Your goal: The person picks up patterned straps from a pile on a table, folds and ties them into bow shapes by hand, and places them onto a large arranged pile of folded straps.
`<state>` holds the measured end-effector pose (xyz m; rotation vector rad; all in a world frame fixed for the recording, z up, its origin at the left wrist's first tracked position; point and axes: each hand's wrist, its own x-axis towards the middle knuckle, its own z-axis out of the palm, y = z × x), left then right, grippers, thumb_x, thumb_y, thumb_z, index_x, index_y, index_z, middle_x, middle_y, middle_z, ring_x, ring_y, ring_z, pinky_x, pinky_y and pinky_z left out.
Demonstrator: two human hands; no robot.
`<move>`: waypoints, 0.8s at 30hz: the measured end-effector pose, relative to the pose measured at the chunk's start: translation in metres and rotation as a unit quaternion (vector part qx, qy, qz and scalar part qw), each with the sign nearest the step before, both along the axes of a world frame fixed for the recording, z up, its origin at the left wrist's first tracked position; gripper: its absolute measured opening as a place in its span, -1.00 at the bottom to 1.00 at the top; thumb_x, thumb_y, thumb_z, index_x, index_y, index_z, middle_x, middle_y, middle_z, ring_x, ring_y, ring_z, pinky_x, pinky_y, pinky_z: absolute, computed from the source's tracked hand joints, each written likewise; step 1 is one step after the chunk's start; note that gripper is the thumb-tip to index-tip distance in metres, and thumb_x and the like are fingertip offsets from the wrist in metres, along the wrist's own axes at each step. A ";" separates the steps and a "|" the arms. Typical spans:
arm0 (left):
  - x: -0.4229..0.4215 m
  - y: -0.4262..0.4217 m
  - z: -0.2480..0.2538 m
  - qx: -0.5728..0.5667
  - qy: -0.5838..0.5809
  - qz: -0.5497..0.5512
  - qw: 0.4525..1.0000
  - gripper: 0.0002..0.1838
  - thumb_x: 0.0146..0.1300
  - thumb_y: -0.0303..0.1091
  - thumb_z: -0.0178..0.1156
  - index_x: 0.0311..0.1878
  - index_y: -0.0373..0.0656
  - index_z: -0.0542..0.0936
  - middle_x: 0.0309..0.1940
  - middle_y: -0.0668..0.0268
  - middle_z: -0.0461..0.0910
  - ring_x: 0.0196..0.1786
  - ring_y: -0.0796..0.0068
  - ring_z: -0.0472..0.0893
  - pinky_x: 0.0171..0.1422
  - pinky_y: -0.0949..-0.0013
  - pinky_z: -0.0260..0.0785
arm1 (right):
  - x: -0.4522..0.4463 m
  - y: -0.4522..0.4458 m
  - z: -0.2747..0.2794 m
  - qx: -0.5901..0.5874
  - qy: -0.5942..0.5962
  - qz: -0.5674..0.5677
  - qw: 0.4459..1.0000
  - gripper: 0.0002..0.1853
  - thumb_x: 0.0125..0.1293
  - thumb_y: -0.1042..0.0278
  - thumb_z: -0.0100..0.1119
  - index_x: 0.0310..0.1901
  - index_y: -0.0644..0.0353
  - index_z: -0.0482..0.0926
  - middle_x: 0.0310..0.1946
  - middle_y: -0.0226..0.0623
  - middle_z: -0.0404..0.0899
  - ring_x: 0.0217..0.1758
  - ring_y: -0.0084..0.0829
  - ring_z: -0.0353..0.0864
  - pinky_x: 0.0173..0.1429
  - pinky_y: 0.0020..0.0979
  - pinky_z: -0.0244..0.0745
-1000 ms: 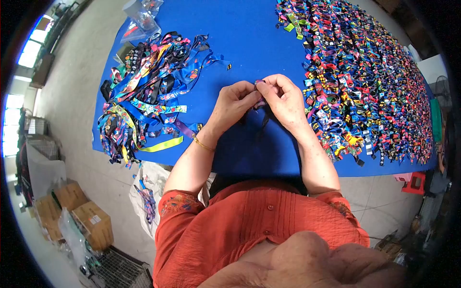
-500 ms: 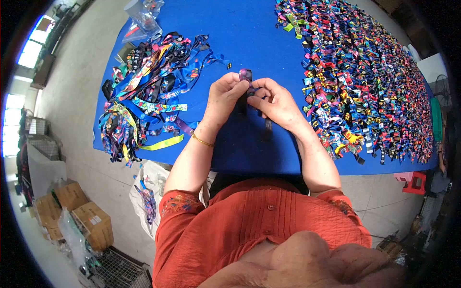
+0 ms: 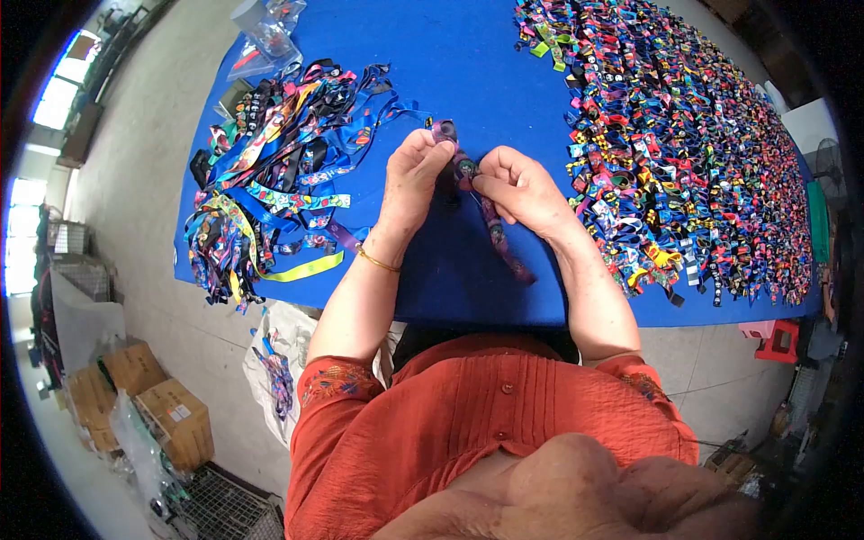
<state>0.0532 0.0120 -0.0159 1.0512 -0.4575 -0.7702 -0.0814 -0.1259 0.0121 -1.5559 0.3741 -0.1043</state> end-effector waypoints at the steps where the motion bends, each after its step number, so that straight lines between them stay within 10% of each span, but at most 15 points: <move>1: 0.000 0.000 0.000 0.004 -0.013 0.011 1.000 -0.91 0.51 -0.41 0.11 -0.11 -0.22 0.54 -0.21 0.25 0.69 -0.31 0.59 0.62 -0.12 0.48 0.49 | -0.001 -0.001 0.003 0.037 -0.010 0.004 0.999 -0.83 0.36 0.34 0.32 -0.17 0.21 0.55 -0.48 -0.39 0.64 -0.63 -0.69 0.41 -0.58 -0.52 0.22; 24: 0.004 0.004 0.014 -0.051 0.057 0.037 0.996 -0.94 0.40 -0.47 0.04 -0.18 -0.20 0.49 0.04 -0.10 0.68 -0.42 0.50 0.58 -0.32 0.46 0.46 | -0.002 -0.018 -0.002 0.174 -0.064 0.015 0.983 -0.77 0.50 0.26 0.23 -0.01 0.26 0.61 -0.31 -0.32 0.68 -0.52 -0.71 0.46 -0.46 -0.64 0.32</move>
